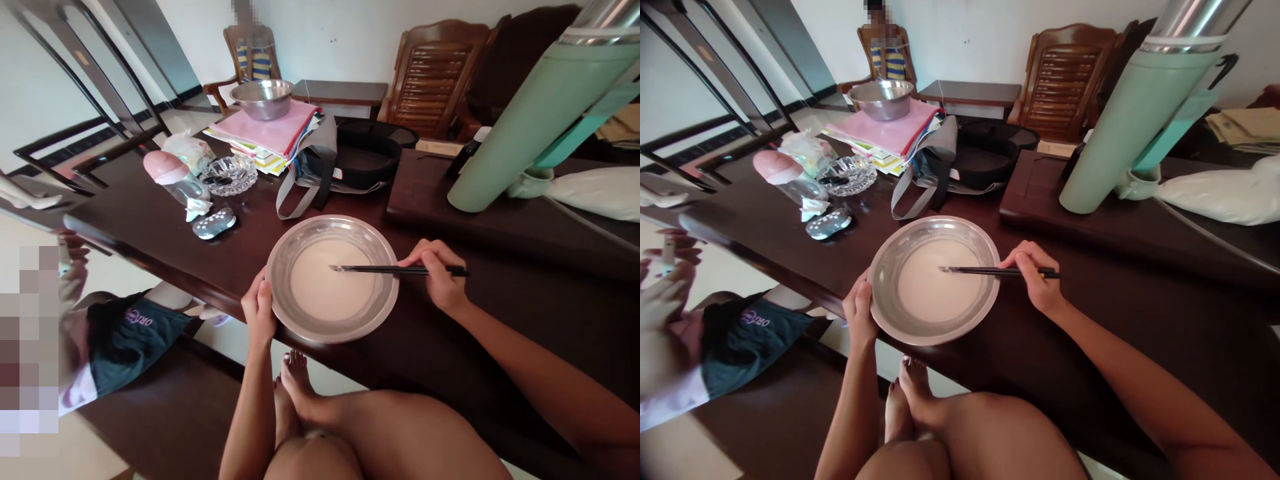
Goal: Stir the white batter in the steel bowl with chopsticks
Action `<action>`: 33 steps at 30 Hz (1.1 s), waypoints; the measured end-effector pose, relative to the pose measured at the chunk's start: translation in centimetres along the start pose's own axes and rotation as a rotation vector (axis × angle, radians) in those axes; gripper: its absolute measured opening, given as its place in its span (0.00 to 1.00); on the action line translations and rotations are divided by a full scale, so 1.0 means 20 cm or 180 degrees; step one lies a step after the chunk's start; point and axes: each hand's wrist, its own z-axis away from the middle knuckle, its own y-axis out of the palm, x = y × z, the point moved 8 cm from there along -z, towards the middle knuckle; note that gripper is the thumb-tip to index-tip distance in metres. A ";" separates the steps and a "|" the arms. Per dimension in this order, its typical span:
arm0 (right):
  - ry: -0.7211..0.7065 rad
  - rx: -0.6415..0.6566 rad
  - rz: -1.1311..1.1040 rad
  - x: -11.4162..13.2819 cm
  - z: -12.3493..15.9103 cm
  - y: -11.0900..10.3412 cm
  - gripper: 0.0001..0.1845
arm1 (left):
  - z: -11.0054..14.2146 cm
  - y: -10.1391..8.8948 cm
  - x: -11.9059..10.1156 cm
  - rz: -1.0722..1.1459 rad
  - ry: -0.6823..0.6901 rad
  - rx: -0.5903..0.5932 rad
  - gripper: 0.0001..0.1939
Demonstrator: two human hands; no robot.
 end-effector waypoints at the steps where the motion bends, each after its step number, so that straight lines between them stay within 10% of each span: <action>1: 0.0000 -0.0138 -0.0131 0.00 0.00 -0.02 0.16 | 0.00 0.00 0.00 -0.0016 -0.0013 0.0009 0.29; 6: 0.0170 0.0425 0.0151 -0.02 0.01 0.05 0.13 | 0.00 0.00 -0.02 -0.0086 0.0037 -0.0036 0.30; 11: 0.0091 -0.0262 -0.0063 -0.01 0.00 -0.03 0.18 | 0.00 0.00 -0.02 -0.0025 0.0041 -0.0014 0.30; 16: 0.0136 0.0536 0.0203 -0.01 0.01 0.07 0.12 | 0.00 0.00 -0.01 -0.0044 0.0065 -0.0028 0.29; 21: 0.0022 -0.0365 -0.0147 0.01 -0.01 -0.05 0.16 | 0.00 0.00 -0.02 -0.0038 0.0099 -0.0028 0.29; 26: 0.0194 0.0377 -0.0111 -0.01 0.00 0.06 0.10 | 0.00 0.00 -0.02 -0.0066 0.0107 -0.0041 0.28; 33: 0.0105 -0.0118 -0.0506 -0.01 0.00 0.00 0.12 | 0.00 0.00 -0.03 0.0029 0.0223 0.0001 0.26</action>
